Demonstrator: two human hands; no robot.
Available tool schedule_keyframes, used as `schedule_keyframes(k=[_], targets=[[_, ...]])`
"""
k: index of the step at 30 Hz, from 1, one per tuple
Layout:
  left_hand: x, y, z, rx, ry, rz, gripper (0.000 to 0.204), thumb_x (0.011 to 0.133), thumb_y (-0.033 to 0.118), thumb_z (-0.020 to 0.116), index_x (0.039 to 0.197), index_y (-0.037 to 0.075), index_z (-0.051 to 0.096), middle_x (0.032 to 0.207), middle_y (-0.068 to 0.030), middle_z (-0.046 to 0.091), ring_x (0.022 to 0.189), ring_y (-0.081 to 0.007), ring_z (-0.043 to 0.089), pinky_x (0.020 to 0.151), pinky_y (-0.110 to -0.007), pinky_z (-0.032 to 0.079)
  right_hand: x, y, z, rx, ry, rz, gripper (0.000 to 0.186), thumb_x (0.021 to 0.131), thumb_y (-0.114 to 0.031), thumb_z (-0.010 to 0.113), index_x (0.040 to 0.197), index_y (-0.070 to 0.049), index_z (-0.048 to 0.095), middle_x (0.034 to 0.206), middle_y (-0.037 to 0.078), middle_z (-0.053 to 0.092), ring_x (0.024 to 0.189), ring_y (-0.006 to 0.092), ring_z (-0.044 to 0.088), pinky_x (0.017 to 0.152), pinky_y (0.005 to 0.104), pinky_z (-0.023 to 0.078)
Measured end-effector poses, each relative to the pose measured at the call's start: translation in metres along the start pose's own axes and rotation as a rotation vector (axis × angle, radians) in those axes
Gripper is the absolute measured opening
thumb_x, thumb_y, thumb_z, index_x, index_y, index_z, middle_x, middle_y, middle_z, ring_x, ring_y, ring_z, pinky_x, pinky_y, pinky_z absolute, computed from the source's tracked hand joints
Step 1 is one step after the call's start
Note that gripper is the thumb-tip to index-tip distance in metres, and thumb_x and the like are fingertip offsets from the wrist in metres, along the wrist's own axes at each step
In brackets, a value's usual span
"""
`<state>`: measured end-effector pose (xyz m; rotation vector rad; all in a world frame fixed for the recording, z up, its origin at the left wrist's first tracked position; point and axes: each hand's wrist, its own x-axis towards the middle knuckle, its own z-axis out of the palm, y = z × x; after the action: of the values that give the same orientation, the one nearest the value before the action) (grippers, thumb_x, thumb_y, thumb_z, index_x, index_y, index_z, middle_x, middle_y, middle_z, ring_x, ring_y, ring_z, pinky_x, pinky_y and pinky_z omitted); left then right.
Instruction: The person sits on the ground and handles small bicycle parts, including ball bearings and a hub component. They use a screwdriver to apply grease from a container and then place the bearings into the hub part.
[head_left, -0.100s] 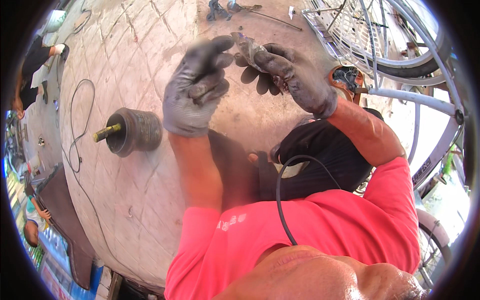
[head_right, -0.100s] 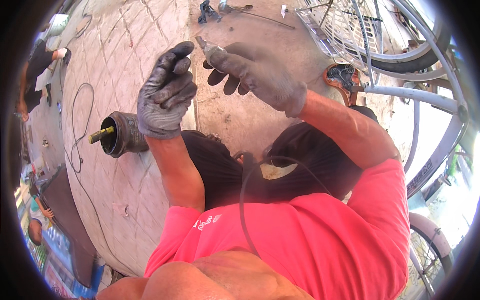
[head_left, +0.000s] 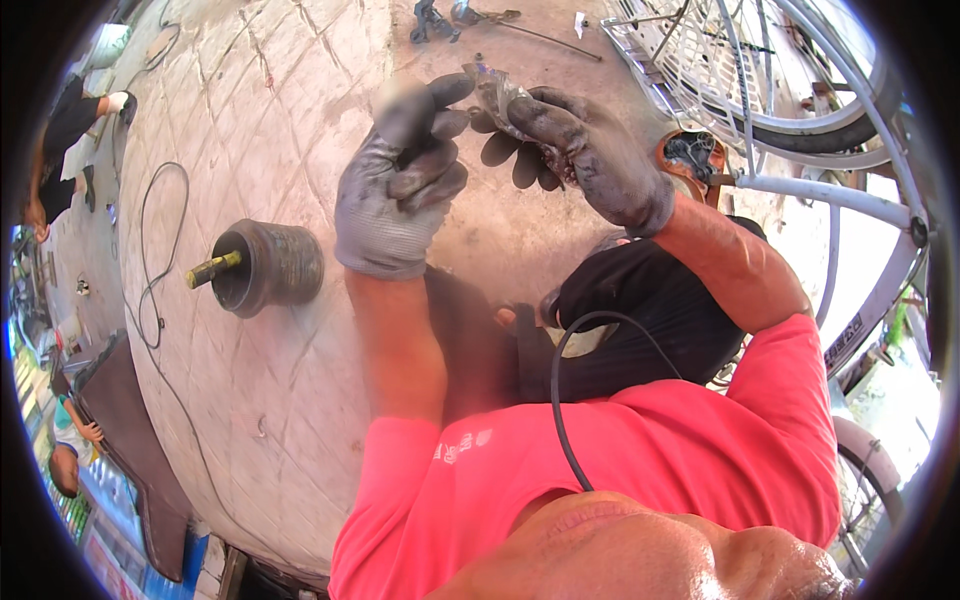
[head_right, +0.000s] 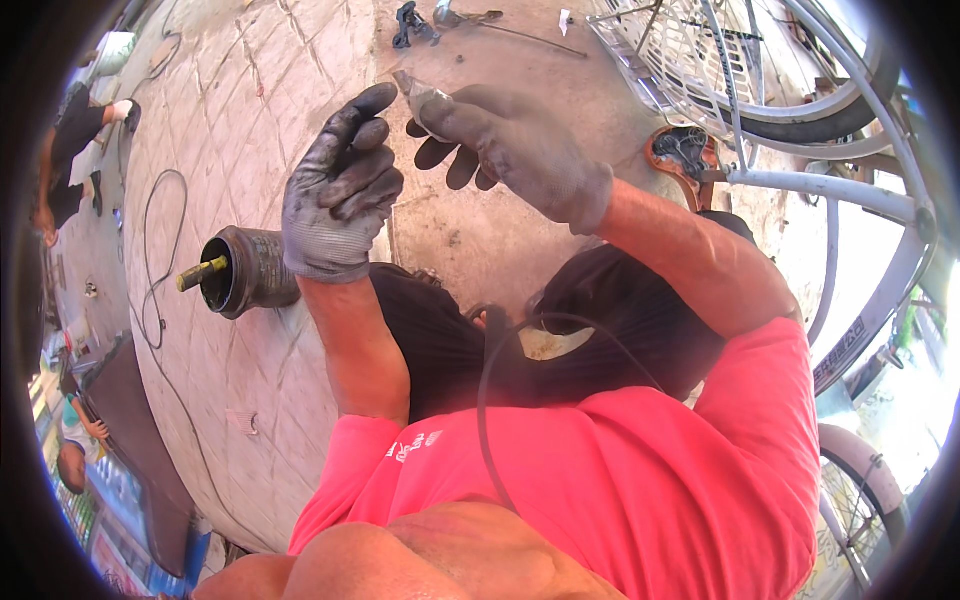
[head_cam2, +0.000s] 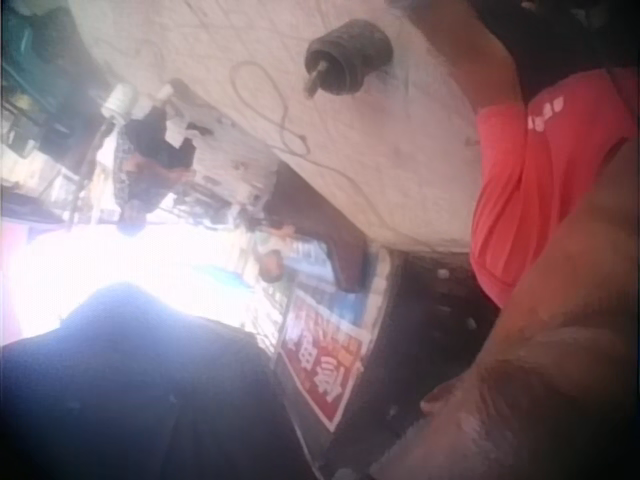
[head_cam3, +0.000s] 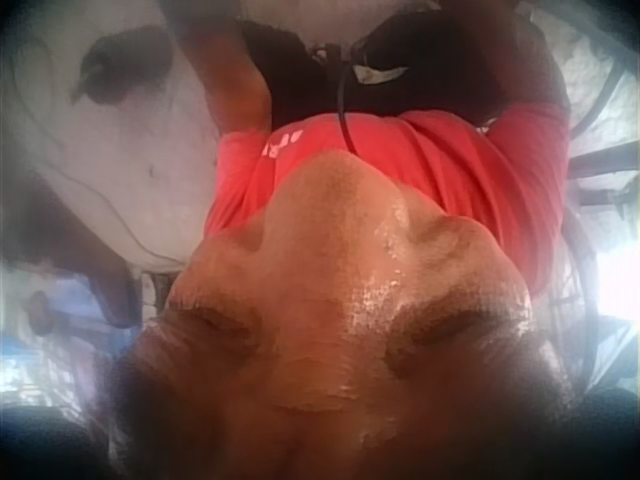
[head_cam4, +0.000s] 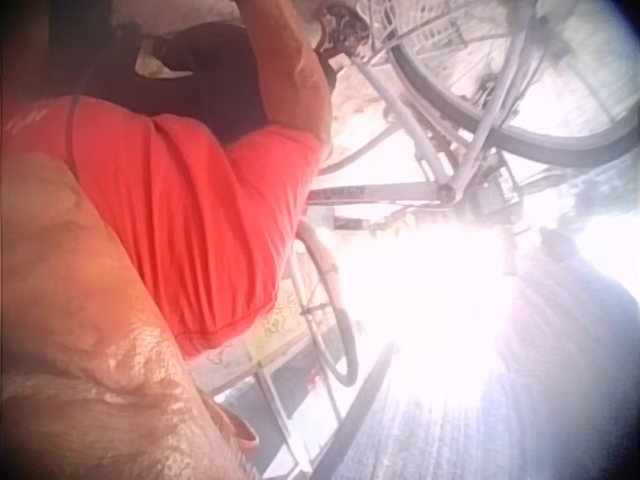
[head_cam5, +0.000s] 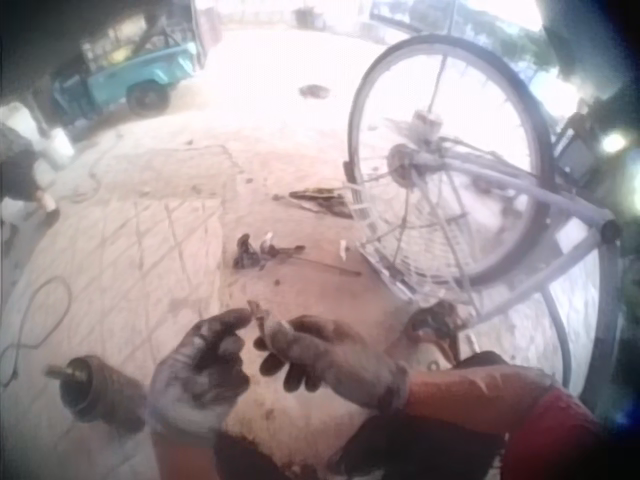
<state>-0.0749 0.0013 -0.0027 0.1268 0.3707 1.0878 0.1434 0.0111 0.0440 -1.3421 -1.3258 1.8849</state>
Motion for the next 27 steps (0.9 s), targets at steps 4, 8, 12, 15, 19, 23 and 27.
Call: schedule_keyframes(k=[4, 8, 12, 15, 19, 23, 27], targets=[[0.007, -0.015, 0.005, 0.294, 0.18, 0.127, 0.043, 0.11, 0.017, 0.043, 0.141, -0.012, 0.049, 0.11, -0.0206, 0.072, 0.05, -0.0034, 0.041, 0.048, -0.02, 0.036, 0.0, -0.002, -0.001, -0.007, 0.045, 0.064, 0.061, 0.103, -0.057, 0.052, 0.118, 0.001, 0.068, 0.102, 0.007, 0.073, 0.08, 0.0116, 0.062, 0.069, 0.0266, 0.048], [0.009, -0.022, 0.019, 0.545, 0.266, 0.319, 0.043, 0.104, 0.022, 0.06, 0.134, -0.008, 0.056, 0.106, -0.0225, 0.074, 0.053, -0.0068, 0.051, 0.045, -0.019, 0.036, 0.0, -0.004, -0.002, 0.0, 0.073, 0.067, 0.061, 0.103, -0.056, 0.053, 0.118, 0.001, 0.068, 0.102, 0.007, 0.074, 0.078, 0.0114, 0.061, 0.068, 0.0263, 0.049], [0.006, -0.017, 0.021, 0.619, 0.251, 0.335, 0.04, 0.104, 0.011, 0.057, 0.139, -0.008, 0.053, 0.114, -0.0258, 0.073, 0.064, -0.0099, 0.064, 0.052, -0.02, 0.042, -0.001, -0.006, -0.002, -0.013, 0.09, 0.059, 0.06, 0.104, -0.056, 0.053, 0.118, 0.001, 0.069, 0.101, 0.007, 0.074, 0.077, 0.0113, 0.062, 0.068, 0.0262, 0.049], [0.003, -0.015, 0.022, 0.608, 0.315, 0.329, 0.037, 0.105, 0.012, 0.057, 0.137, -0.007, 0.056, 0.114, -0.0251, 0.073, 0.065, -0.0119, 0.066, 0.051, -0.021, 0.042, 0.0, -0.007, -0.003, -0.029, 0.084, 0.054, 0.061, 0.103, -0.056, 0.054, 0.118, 0.001, 0.069, 0.1, 0.008, 0.074, 0.078, 0.0111, 0.062, 0.067, 0.0263, 0.049], [0.008, -0.013, 0.005, 0.458, 0.277, 0.286, 0.035, 0.105, 0.013, 0.057, 0.135, -0.006, 0.059, 0.116, -0.024, 0.073, 0.068, -0.0127, 0.064, 0.053, -0.022, 0.043, 0.0, -0.006, -0.004, -0.047, 0.082, 0.043, 0.063, 0.103, -0.058, 0.054, 0.119, 0.001, 0.069, 0.1, 0.008, 0.074, 0.079, 0.0111, 0.063, 0.068, 0.0263, 0.05], [0.01, -0.014, 0.002, 0.339, 0.293, 0.327, 0.039, 0.102, 0.014, 0.062, 0.133, -0.01, 0.058, 0.12, -0.0257, 0.068, 0.086, -0.0191, 0.068, 0.06, -0.024, 0.049, 0.001, -0.001, -0.005, -0.048, 0.081, 0.016, 0.064, 0.103, -0.059, 0.052, 0.123, -0.001, 0.068, 0.102, 0.006, 0.073, 0.079, 0.0099, 0.061, 0.068, 0.0248, 0.049], [0.008, -0.01, -0.002, 0.225, 0.075, 0.276, 0.044, 0.1, 0.009, 0.061, 0.138, -0.013, 0.053, 0.123, -0.0272, 0.066, 0.094, -0.0246, 0.07, 0.072, -0.028, 0.057, 0.003, 0.0, -0.006, -0.055, 0.083, 0.023, 0.061, 0.105, -0.056, 0.047, 0.129, -0.004, 0.067, 0.104, 0.004, 0.072, 0.077, 0.0072, 0.059, 0.068, 0.0225, 0.047]])
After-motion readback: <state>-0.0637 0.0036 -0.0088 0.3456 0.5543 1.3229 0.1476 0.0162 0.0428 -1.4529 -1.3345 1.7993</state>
